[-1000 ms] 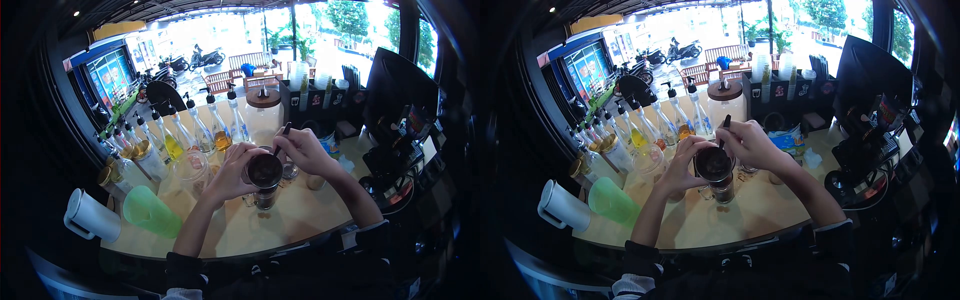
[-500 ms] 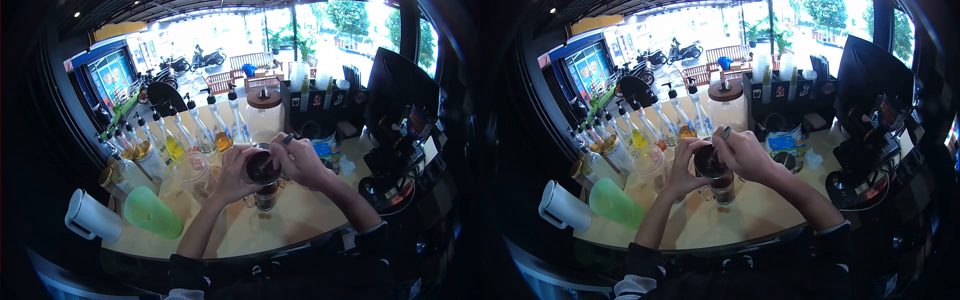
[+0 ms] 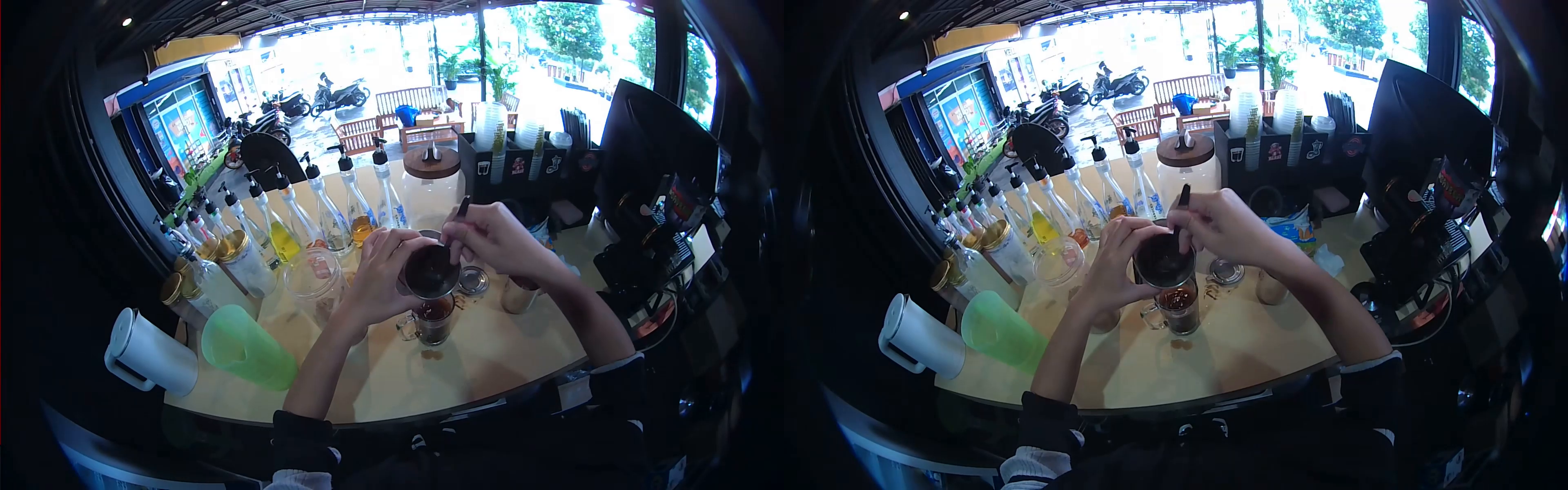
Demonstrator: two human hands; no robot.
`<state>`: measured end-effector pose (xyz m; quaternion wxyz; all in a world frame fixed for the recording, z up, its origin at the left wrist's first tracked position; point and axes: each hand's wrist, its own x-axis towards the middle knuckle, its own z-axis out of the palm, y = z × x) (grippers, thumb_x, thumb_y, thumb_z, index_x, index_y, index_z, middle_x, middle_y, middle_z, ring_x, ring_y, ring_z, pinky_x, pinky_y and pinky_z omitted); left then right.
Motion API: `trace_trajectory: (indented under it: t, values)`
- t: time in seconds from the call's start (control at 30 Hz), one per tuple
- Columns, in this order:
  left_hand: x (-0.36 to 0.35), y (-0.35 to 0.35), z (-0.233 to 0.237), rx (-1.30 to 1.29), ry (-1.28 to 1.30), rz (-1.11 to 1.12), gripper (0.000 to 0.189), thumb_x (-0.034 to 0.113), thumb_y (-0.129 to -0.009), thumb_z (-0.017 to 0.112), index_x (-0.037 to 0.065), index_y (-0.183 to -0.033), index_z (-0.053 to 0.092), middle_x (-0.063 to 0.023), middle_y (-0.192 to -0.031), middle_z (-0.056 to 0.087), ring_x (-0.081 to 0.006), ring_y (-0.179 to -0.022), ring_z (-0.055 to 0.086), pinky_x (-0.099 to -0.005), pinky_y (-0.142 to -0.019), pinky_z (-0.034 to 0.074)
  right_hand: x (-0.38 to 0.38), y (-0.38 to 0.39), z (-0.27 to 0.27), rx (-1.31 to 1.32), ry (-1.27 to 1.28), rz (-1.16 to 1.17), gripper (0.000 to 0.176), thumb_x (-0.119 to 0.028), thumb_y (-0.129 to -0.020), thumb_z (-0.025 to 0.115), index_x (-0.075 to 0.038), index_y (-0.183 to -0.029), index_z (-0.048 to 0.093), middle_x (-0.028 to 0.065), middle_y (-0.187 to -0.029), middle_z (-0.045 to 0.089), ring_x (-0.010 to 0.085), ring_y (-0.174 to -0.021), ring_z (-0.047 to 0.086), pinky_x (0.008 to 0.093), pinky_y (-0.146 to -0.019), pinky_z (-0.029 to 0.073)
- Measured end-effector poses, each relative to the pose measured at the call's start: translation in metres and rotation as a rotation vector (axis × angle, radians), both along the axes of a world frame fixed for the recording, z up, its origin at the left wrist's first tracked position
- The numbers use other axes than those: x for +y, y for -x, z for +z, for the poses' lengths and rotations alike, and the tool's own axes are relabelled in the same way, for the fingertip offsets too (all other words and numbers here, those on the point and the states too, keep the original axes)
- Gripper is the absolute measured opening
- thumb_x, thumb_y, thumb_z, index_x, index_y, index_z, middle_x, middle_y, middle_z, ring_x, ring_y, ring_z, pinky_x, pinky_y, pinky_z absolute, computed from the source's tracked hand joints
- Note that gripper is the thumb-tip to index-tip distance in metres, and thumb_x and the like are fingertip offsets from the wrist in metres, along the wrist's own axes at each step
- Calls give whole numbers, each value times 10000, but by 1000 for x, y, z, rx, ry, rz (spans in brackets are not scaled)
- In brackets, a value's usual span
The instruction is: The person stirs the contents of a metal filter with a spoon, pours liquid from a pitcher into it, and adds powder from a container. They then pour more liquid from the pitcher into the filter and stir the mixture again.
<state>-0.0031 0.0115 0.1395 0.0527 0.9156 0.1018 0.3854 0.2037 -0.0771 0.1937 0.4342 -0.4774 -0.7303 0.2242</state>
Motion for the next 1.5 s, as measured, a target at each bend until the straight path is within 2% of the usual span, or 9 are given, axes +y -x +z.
trace_trajectory:
  t: [0.3,0.5,0.57,0.8,1.03,1.1,1.23,1.3,1.5]
  values:
    - [4,5,4,43,-15,12,776,226,-515,854,140,-1221,543,-62,-1171,507,-304,-1154,464,-459,-1047,318,-6,4,5,-80,26,-45,228,-146,-951,516,40,-899,637,85,-705,694,95,-570,616,238,-541,490]
    - [7,5,3,55,42,-1,770,236,-532,849,139,-1231,540,-62,-1183,509,-303,-1173,461,-455,-1053,313,-6,1,6,-25,41,84,204,-123,-945,519,36,-910,641,84,-682,674,108,-603,632,246,-577,491]
    - [9,4,1,49,43,-12,771,242,-532,850,138,-1231,541,-63,-1184,511,-300,-1174,464,-453,-1054,313,-8,1,14,-94,-75,-1,187,-116,-936,532,37,-906,637,88,-670,662,126,-601,636,260,-593,498]
    - [12,1,-8,6,216,22,790,236,-495,857,124,-1215,554,-59,-1153,526,-267,-1157,501,-413,-1032,351,-6,2,0,-92,-177,89,171,-108,-933,533,26,-901,635,79,-658,652,147,-598,647,278,-584,491]
    - [12,-5,-17,-86,387,-58,772,305,-511,862,116,-1197,561,-74,-1138,532,-299,-1125,515,-421,-992,366,-10,1,7,-119,-33,75,181,-87,-963,500,33,-892,616,61,-682,647,98,-654,637,244,-613,486]
    - [12,-6,-17,-91,388,-65,770,306,-512,860,115,-1195,561,-73,-1139,532,-297,-1126,516,-422,-991,366,-10,1,7,35,-6,71,189,-99,-966,503,30,-886,614,44,-665,633,78,-628,596,239,-594,467]
    - [12,-6,-16,-78,372,-90,765,321,-518,855,111,-1191,558,-72,-1139,535,-294,-1129,515,-428,-989,361,-6,2,0,-93,-32,129,192,-105,-968,505,28,-886,616,34,-660,626,53,-607,554,221,-562,434]
    - [12,-6,-15,-67,350,-77,770,323,-517,854,110,-1194,555,-73,-1139,535,-293,-1131,513,-430,-995,352,-7,2,4,-32,-85,63,177,-103,-944,530,33,-879,625,70,-650,636,107,-600,633,259,-576,499]
    - [6,-3,-7,21,189,-39,776,326,-522,850,114,-1204,546,-77,-1147,535,-291,-1136,506,-433,-1022,319,-4,-1,6,-98,-19,87,188,-107,-941,528,28,-854,625,65,-635,631,123,-586,622,252,-564,480]
